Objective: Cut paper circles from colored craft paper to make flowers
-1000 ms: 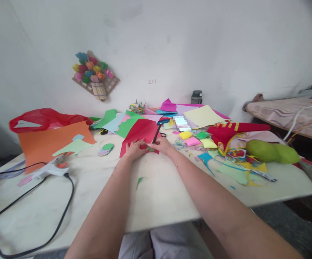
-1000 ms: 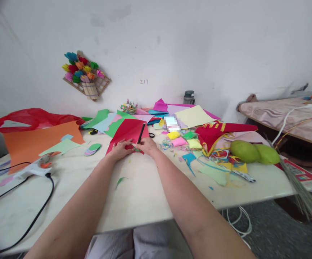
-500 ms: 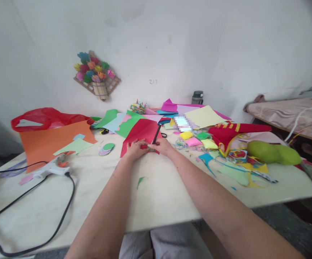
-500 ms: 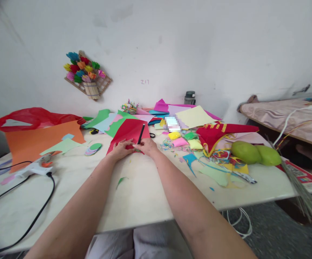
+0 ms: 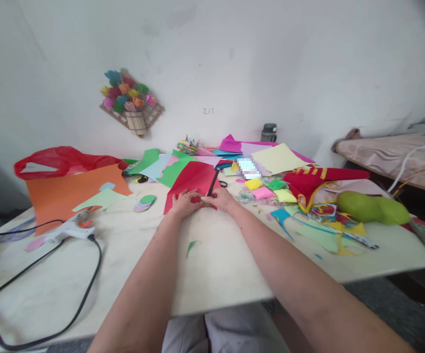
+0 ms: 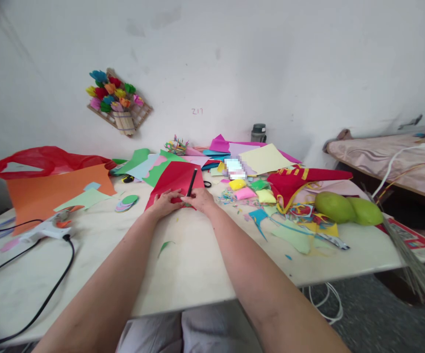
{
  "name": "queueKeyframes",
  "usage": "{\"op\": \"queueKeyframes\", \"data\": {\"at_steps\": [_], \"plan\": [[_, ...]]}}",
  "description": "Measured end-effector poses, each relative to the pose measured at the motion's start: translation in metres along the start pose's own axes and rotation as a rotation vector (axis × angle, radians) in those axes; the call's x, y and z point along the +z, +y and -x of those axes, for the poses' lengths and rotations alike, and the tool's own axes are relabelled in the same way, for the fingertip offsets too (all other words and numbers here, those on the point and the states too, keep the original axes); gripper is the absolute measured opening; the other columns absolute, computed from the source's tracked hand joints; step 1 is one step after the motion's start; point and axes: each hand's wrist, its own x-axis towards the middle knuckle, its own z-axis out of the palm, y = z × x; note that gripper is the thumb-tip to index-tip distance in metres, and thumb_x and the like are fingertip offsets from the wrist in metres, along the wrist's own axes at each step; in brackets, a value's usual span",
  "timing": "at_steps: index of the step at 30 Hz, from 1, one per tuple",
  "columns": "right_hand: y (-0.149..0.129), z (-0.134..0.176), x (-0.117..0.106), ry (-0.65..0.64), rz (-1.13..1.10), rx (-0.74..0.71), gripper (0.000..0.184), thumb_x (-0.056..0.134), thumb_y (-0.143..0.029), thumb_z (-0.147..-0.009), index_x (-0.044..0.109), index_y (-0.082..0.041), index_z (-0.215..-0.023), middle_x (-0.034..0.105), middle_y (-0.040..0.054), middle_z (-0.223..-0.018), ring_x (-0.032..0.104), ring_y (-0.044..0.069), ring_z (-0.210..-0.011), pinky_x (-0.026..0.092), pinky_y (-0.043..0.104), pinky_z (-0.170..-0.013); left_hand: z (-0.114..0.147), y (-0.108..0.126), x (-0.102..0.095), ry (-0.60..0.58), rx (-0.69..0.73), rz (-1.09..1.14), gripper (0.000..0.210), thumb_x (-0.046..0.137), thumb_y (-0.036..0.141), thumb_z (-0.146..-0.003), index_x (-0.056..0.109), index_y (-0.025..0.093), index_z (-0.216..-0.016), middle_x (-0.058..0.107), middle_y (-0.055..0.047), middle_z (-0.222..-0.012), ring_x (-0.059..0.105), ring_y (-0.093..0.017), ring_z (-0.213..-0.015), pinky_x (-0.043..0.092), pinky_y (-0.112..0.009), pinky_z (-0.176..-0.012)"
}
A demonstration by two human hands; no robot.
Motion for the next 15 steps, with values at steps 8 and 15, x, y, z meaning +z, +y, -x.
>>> {"op": "queueKeyframes", "data": {"at_steps": [8,15], "plan": [[-0.0002,0.0007,-0.0012,0.035,0.020,-0.011,0.020,0.066,-0.037,-0.065,0.067,-0.017,-0.066,0.060,-0.0014,-0.057,0.054,0.011,-0.059,0.040,0.020,-0.056,0.0000,0.0006,0.0000,-0.003,-0.003,-0.003,0.035,0.053,0.049,-0.071,0.059,0.037,-0.104,0.042,0.006,-0.135,0.025,-0.027,-0.129,0.007,-0.055,-0.103],[0.0001,0.0009,-0.0026,0.042,0.033,0.000,0.023,0.065,-0.038,-0.064,0.065,-0.015,-0.063,0.057,-0.0013,-0.056,0.051,0.010,-0.056,0.038,0.020,-0.052,-0.0006,-0.0005,0.0011,0.006,0.002,0.005,0.034,0.054,0.048,-0.071,0.059,0.037,-0.103,0.042,0.007,-0.135,0.025,-0.027,-0.129,0.008,-0.055,-0.104]]}}
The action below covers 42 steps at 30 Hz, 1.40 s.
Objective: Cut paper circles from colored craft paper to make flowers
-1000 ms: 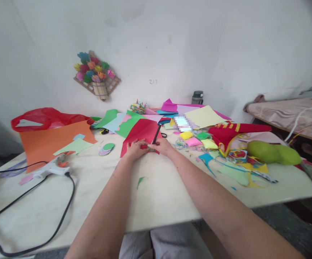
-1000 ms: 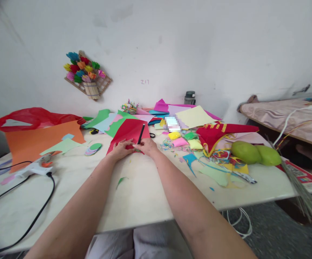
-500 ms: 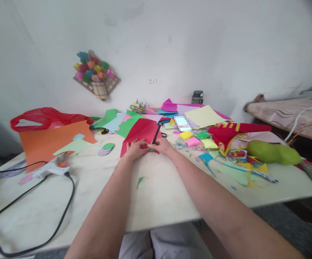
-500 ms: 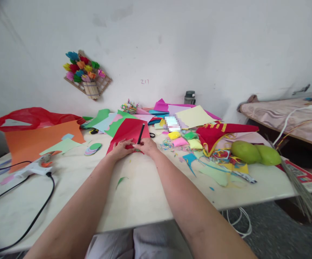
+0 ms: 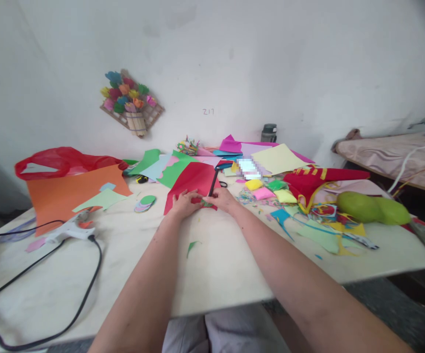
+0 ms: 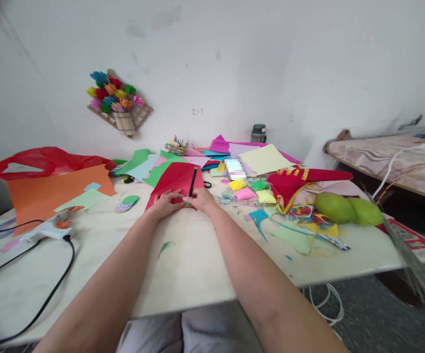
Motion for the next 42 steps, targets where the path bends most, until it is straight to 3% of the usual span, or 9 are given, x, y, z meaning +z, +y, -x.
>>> {"op": "queueKeyframes", "data": {"at_steps": [13,21,28,31,35,42], "plan": [[-0.001,-0.002,-0.002,0.008,-0.025,-0.032,0.014,0.066,-0.027,-0.064,0.066,-0.014,-0.070,0.061,0.0009,-0.065,0.055,0.013,-0.064,0.041,0.021,-0.057,0.002,0.002,-0.002,-0.012,-0.008,0.020,0.033,0.055,0.049,-0.070,0.060,0.038,-0.101,0.042,0.008,-0.134,0.024,-0.026,-0.130,0.007,-0.054,-0.104],[0.001,-0.003,-0.004,0.027,0.010,-0.067,0.014,0.065,-0.026,-0.064,0.062,-0.012,-0.062,0.055,-0.0005,-0.061,0.050,0.010,-0.059,0.038,0.021,-0.056,0.002,0.001,-0.002,-0.007,0.007,0.045,0.030,0.055,0.048,-0.071,0.061,0.040,-0.099,0.041,0.011,-0.134,0.024,-0.027,-0.130,0.005,-0.054,-0.104],[-0.006,-0.003,0.000,0.060,-0.235,-0.062,0.022,0.060,-0.032,-0.069,0.064,-0.010,-0.069,0.058,0.0014,-0.063,0.050,0.010,-0.059,0.039,0.021,-0.057,0.003,0.002,-0.002,-0.004,0.011,0.034,0.030,0.055,0.046,-0.072,0.062,0.039,-0.100,0.043,0.009,-0.134,0.025,-0.028,-0.129,0.005,-0.055,-0.104],[-0.008,-0.004,0.007,0.050,-0.279,0.003,0.028,0.059,-0.038,-0.069,0.064,-0.010,-0.068,0.056,0.0000,-0.057,0.048,0.009,-0.054,0.038,0.020,-0.052,0.002,0.002,-0.002,-0.005,0.006,0.017,0.033,0.054,0.046,-0.072,0.061,0.037,-0.102,0.044,0.007,-0.133,0.025,-0.028,-0.129,0.006,-0.056,-0.104],[-0.003,-0.007,0.014,0.050,-0.294,0.067,0.029,0.060,-0.040,-0.068,0.063,-0.011,-0.064,0.053,-0.0012,-0.052,0.047,0.009,-0.050,0.036,0.020,-0.048,0.002,0.003,-0.008,-0.079,-0.014,-0.012,0.040,0.056,0.047,-0.069,0.058,0.040,-0.108,0.038,0.008,-0.137,0.022,-0.030,-0.130,0.000,-0.060,-0.101],[0.009,-0.013,0.023,0.057,-0.244,-0.019,0.023,0.065,-0.037,-0.066,0.069,-0.015,-0.073,0.065,0.0024,-0.063,0.058,0.014,-0.061,0.044,0.024,-0.058,0.008,0.009,-0.026,-0.218,-0.027,-0.027,0.052,0.055,0.050,-0.066,0.050,0.042,-0.118,0.029,0.010,-0.142,0.007,-0.030,-0.134,-0.010,-0.059,-0.100]]}}
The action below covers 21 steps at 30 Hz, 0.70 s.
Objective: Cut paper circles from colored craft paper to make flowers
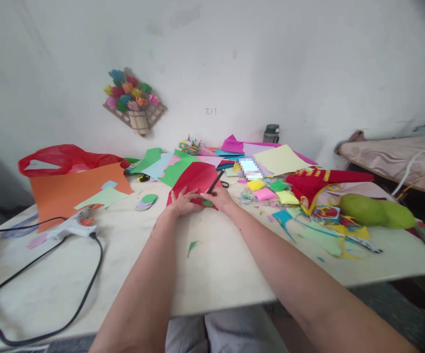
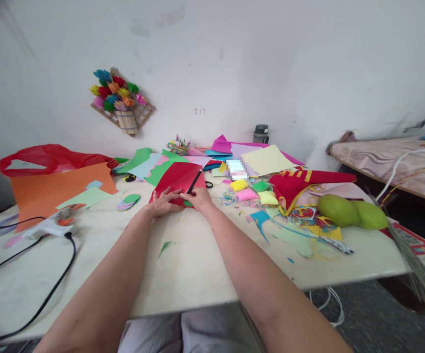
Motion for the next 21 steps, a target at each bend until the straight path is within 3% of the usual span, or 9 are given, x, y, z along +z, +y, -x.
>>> {"op": "queueKeyframes", "data": {"at_steps": [8,21], "plan": [[0.0029,-0.0019,0.0023,0.000,0.092,-0.042,0.025,0.066,-0.041,-0.064,0.070,-0.018,-0.074,0.066,0.0020,-0.066,0.060,0.015,-0.064,0.045,0.024,-0.058,-0.0008,-0.0003,0.0000,-0.028,-0.021,-0.023,0.058,0.053,0.052,-0.065,0.046,0.040,-0.122,0.022,0.009,-0.144,0.001,-0.027,-0.135,-0.007,-0.058,-0.101],[-0.0002,0.0002,0.0039,0.001,0.158,-0.047,0.022,0.066,-0.039,-0.065,0.070,-0.019,-0.074,0.065,0.0006,-0.064,0.058,0.014,-0.064,0.042,0.022,-0.059,-0.0042,-0.0035,0.0024,-0.020,-0.027,-0.025,0.061,0.054,0.052,-0.064,0.046,0.039,-0.123,0.024,0.009,-0.144,0.004,-0.027,-0.134,-0.003,-0.056,-0.103]]}}
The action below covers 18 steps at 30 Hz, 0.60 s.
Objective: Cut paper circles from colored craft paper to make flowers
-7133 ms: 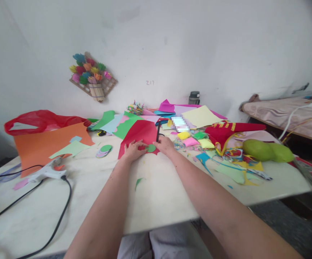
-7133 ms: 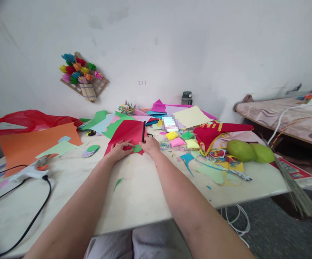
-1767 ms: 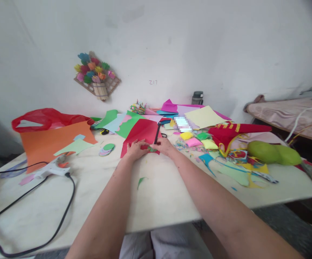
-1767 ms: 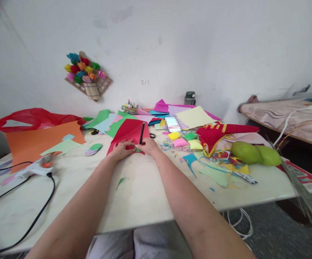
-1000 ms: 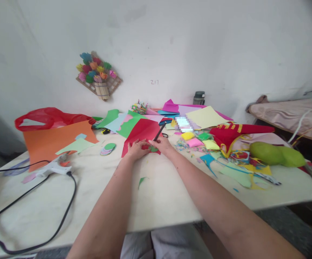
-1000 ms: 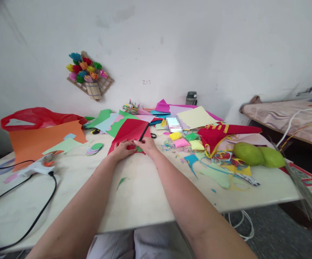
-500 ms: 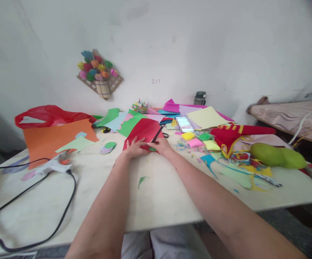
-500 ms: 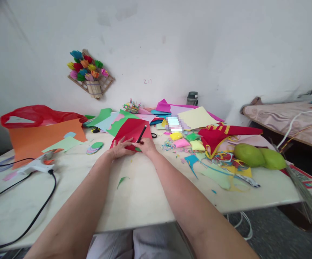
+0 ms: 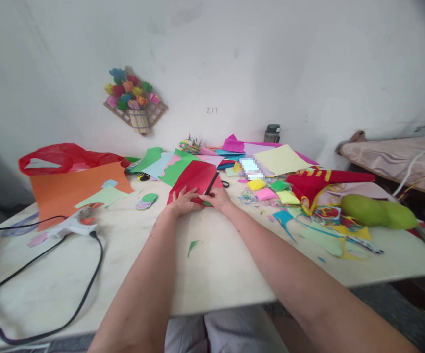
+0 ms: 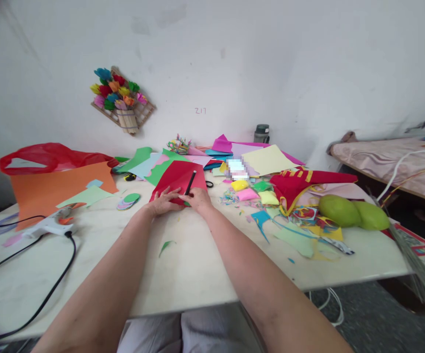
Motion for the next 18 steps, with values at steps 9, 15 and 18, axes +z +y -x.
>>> {"op": "queueKeyframes", "data": {"at_steps": [9,15,18], "plan": [[-0.0014,0.0005,-0.0016,0.050,0.074,-0.102,0.021,0.068,-0.035,-0.065,0.069,-0.016,-0.074,0.062,0.0035,-0.074,0.055,0.011,-0.063,0.043,0.022,-0.060,0.0005,0.0005,-0.0004,-0.005,0.007,-0.011,0.061,0.052,0.055,-0.064,0.046,0.039,-0.123,0.023,0.009,-0.144,0.006,-0.028,-0.134,0.000,-0.056,-0.104],[-0.0032,0.0007,-0.0033,0.030,0.059,-0.123,0.018,0.068,-0.030,-0.065,0.068,-0.016,-0.076,0.061,0.0036,-0.076,0.054,0.011,-0.064,0.043,0.023,-0.062,0.0017,0.0022,-0.0021,-0.011,0.004,-0.014,0.061,0.052,0.054,-0.064,0.046,0.037,-0.123,0.023,0.008,-0.144,0.006,-0.027,-0.134,0.000,-0.056,-0.104],[-0.0045,0.0013,-0.0047,0.033,0.064,-0.090,0.015,0.067,-0.029,-0.065,0.067,-0.016,-0.073,0.058,0.0013,-0.071,0.052,0.010,-0.060,0.043,0.022,-0.059,0.0022,0.0024,-0.0026,-0.019,0.006,-0.005,0.060,0.053,0.053,-0.064,0.047,0.037,-0.122,0.022,0.008,-0.145,0.005,-0.027,-0.134,-0.001,-0.056,-0.103]]}}
